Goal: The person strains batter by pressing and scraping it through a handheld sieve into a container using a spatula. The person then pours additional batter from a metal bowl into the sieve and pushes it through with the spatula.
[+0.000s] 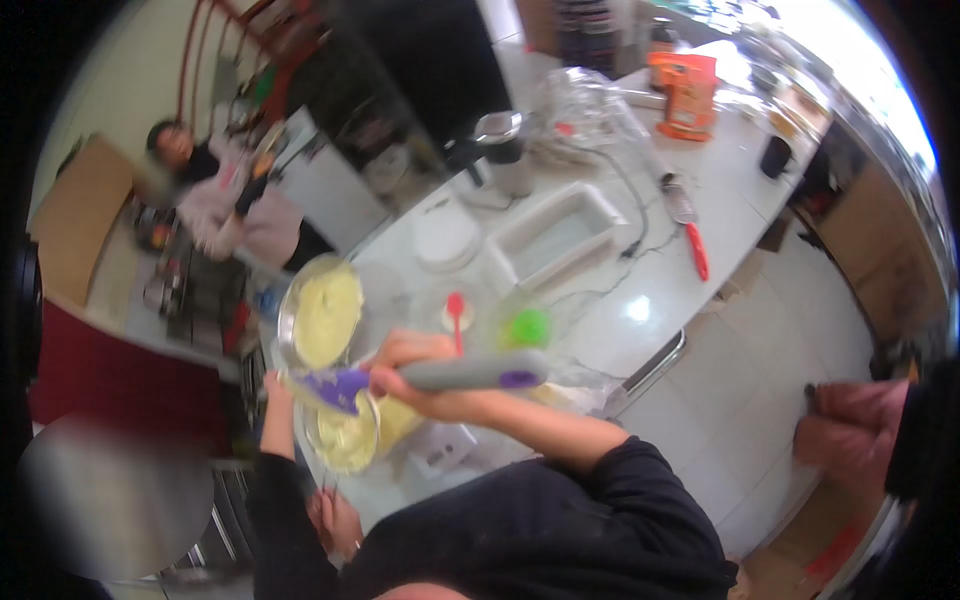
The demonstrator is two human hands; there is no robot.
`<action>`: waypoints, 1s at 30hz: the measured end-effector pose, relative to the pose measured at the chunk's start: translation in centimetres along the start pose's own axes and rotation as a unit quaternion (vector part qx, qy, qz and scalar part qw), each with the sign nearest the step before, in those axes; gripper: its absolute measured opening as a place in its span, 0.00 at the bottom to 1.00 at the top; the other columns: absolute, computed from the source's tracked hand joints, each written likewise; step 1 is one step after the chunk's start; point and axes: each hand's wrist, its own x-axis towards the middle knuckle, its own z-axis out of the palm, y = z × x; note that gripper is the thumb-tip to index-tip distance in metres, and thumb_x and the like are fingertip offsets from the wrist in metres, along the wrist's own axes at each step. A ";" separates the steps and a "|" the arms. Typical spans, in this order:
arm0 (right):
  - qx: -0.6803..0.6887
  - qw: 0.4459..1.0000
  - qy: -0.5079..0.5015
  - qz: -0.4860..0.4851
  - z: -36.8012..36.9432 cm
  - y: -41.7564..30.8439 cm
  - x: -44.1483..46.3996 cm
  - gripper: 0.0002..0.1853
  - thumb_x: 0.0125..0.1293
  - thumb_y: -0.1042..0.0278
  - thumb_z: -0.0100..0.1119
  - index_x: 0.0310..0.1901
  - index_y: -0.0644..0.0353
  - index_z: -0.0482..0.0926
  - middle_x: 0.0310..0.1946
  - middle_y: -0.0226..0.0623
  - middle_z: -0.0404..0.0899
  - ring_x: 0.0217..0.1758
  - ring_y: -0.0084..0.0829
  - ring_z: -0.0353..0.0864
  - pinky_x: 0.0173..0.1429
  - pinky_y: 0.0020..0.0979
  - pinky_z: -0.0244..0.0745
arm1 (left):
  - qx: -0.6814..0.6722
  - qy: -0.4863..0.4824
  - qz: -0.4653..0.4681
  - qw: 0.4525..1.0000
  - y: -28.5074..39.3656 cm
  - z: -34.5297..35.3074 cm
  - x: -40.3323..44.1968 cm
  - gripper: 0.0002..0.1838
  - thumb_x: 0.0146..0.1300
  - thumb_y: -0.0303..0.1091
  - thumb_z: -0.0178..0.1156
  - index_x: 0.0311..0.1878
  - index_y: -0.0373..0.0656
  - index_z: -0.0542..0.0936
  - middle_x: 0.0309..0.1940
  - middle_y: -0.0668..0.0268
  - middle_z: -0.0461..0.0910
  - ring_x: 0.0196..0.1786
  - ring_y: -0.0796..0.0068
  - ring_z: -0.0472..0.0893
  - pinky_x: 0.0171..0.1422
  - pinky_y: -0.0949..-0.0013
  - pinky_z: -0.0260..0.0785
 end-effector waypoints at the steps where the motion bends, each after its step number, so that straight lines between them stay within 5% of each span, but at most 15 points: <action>1: -0.042 0.999 -0.007 -0.004 -0.3 0.0 0.1 0.07 0.54 0.78 0.51 0.21 0.63 0.76 0.24 0.35 0.75 0.33 0.30 0.78 0.37 0.26 0.73 | -0.012 0.019 -0.003 1.000 0.8 -1.1 0.7 0.31 0.57 0.55 0.35 0.64 0.57 0.48 0.63 0.65 0.52 0.65 0.55 0.48 0.61 0.41 0.37; 4: -0.090 0.995 -0.011 -0.034 -0.8 0.1 0.4 0.09 0.57 0.74 0.48 0.22 0.65 0.75 0.23 0.37 0.75 0.29 0.32 0.78 0.36 0.29 0.73 | 0.048 0.052 0.017 0.997 3.8 -8.7 4.8 0.33 0.55 0.57 0.42 0.64 0.60 0.50 0.62 0.67 0.54 0.64 0.54 0.51 0.62 0.41 0.35; 6: -0.009 1.000 0.009 0.009 -0.7 0.7 -0.1 0.12 0.61 0.70 0.44 0.24 0.69 0.71 0.25 0.41 0.73 0.26 0.34 0.77 0.36 0.31 0.73 | 0.195 0.073 0.086 0.974 5.9 -8.6 -4.3 0.35 0.52 0.56 0.46 0.61 0.51 0.55 0.61 0.67 0.56 0.62 0.55 0.55 0.59 0.43 0.45; 7: -0.002 1.000 0.000 -0.002 -1.1 1.3 -0.2 0.13 0.61 0.70 0.44 0.24 0.70 0.69 0.27 0.41 0.72 0.25 0.35 0.77 0.35 0.32 0.74 | 0.278 0.088 0.120 0.949 7.1 -8.9 -8.2 0.29 0.47 0.53 0.55 0.49 0.45 0.67 0.46 0.66 0.70 0.52 0.63 0.66 0.52 0.55 0.60; 9: 0.028 1.000 0.000 -0.007 -0.8 1.8 -0.2 0.13 0.62 0.70 0.42 0.25 0.72 0.67 0.29 0.42 0.70 0.24 0.35 0.77 0.34 0.32 0.75 | 0.412 0.099 0.090 0.901 9.0 -8.3 -15.1 0.24 0.48 0.51 0.53 0.45 0.47 0.71 0.43 0.68 0.72 0.47 0.67 0.68 0.48 0.59 0.61; 11: 0.070 0.997 0.012 0.014 -0.3 0.9 0.3 0.14 0.62 0.70 0.41 0.24 0.72 0.67 0.30 0.42 0.68 0.25 0.35 0.77 0.34 0.32 0.76 | 0.511 0.034 0.056 0.857 9.7 -8.6 -19.3 0.26 0.48 0.51 0.55 0.47 0.45 0.70 0.43 0.67 0.72 0.47 0.67 0.69 0.49 0.61 0.61; 15: 0.093 0.995 0.013 0.039 1.0 1.4 1.0 0.13 0.62 0.71 0.41 0.26 0.73 0.68 0.30 0.43 0.68 0.27 0.38 0.77 0.34 0.34 0.78 | 0.640 -0.248 0.008 0.728 7.0 -9.0 -22.6 0.31 0.47 0.52 0.58 0.50 0.41 0.68 0.44 0.64 0.72 0.47 0.67 0.70 0.51 0.66 0.61; 16: 0.139 0.988 0.030 0.056 1.5 1.2 1.1 0.11 0.62 0.72 0.45 0.26 0.71 0.70 0.26 0.40 0.72 0.28 0.29 0.78 0.44 0.29 0.73 | 0.647 -0.311 0.010 0.696 5.7 -8.9 -22.8 0.33 0.46 0.52 0.58 0.51 0.39 0.67 0.45 0.63 0.73 0.47 0.67 0.71 0.51 0.67 0.61; 19: 0.180 0.977 0.025 0.115 2.6 1.0 1.2 0.11 0.62 0.71 0.46 0.27 0.71 0.70 0.30 0.41 0.73 0.28 0.29 0.78 0.39 0.27 0.76 | 0.700 -0.330 0.013 0.633 2.3 -7.6 -23.4 0.37 0.45 0.53 0.61 0.54 0.36 0.66 0.46 0.60 0.73 0.48 0.68 0.72 0.53 0.70 0.61; 22: 0.174 0.977 -0.001 0.123 2.8 1.5 0.7 0.13 0.63 0.67 0.45 0.29 0.71 0.70 0.34 0.47 0.73 0.28 0.32 0.78 0.37 0.28 0.77 | 0.767 -0.261 0.008 0.586 -0.5 -5.6 -25.0 0.34 0.40 0.47 0.67 0.46 0.31 0.71 0.38 0.59 0.77 0.39 0.74 0.75 0.43 0.78 0.66; 25: 0.153 0.981 -0.016 0.116 2.3 1.5 0.3 0.15 0.63 0.65 0.45 0.29 0.72 0.69 0.33 0.49 0.73 0.27 0.33 0.78 0.36 0.29 0.77 | 0.803 -0.213 -0.009 0.556 -2.1 -3.6 -26.6 0.30 0.40 0.45 0.67 0.42 0.31 0.73 0.37 0.59 0.77 0.36 0.74 0.75 0.38 0.73 0.68; 30: 0.138 0.985 -0.017 0.099 1.3 1.5 0.0 0.15 0.63 0.66 0.46 0.29 0.73 0.69 0.32 0.48 0.73 0.27 0.32 0.78 0.35 0.30 0.78 | 0.727 -0.133 0.127 0.661 -4.8 -3.9 -26.6 0.13 0.39 0.38 0.65 0.20 0.37 0.77 0.17 0.65 0.78 0.23 0.76 0.77 0.31 0.73 0.68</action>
